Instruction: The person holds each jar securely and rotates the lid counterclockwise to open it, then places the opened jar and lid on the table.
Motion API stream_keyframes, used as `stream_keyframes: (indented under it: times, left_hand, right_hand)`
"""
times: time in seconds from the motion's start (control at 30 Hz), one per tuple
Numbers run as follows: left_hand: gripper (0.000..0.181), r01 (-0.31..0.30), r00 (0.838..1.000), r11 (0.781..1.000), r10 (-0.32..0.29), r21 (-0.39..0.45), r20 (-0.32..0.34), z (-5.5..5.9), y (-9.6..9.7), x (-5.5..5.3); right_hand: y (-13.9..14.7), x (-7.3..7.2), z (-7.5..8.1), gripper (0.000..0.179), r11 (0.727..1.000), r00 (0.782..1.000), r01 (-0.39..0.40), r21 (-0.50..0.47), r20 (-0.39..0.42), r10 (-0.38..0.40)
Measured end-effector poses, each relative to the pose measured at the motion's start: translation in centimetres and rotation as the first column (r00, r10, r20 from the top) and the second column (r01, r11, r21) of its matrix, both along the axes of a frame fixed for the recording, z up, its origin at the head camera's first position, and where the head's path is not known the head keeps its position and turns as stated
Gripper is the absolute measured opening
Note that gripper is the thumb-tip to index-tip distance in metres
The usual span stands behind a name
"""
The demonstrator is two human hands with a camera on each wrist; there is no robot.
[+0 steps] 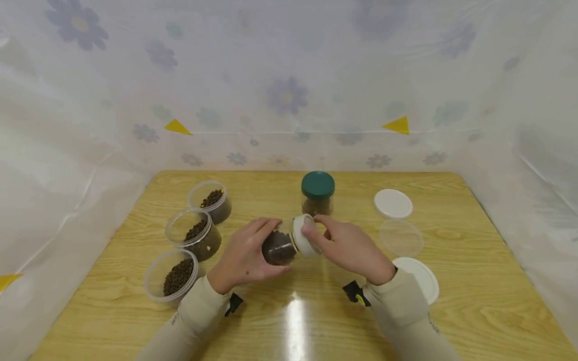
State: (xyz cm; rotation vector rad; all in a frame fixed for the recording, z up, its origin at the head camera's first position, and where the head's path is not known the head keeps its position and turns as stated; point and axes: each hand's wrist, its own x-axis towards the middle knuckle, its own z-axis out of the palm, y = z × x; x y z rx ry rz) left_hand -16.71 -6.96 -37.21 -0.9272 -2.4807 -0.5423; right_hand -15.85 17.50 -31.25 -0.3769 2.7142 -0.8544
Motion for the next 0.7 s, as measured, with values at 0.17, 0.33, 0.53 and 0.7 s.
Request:
stream_keyframes:
  times: [0.17, 0.33, 0.53, 0.7]
  left_hand:
    - [0.087, 0.009, 1.0, 1.0, -0.009, 0.007, -0.004, -0.11, 0.03, 0.07]
    - [0.087, 0.015, 1.0, 0.999, -0.015, 0.035, 0.013, -0.16, -0.11, 0.09]
    - [0.088, -0.003, 0.999, 1.0, 0.002, 0.024, 0.036, -0.02, -0.27, 0.11]
    - [0.089, 0.0, 1.0, 1.0, -0.001, 0.031, 0.025, -0.21, -0.28, 0.12]
  right_hand:
    - [-0.02, 0.02, 0.04, 0.072, 0.999, 0.999, -0.041, -0.006, -0.004, 0.041]
    - [0.44, 0.23, -0.24, 0.072, 0.986, 0.983, -0.159, -0.054, -0.102, 0.153]
    - [0.6, 0.25, -0.28, 0.073, 0.974, 0.967, -0.214, -0.078, -0.156, 0.2]
    - [0.65, 0.27, -0.38, 0.073, 0.972, 0.967, -0.219, -0.09, -0.15, 0.204]
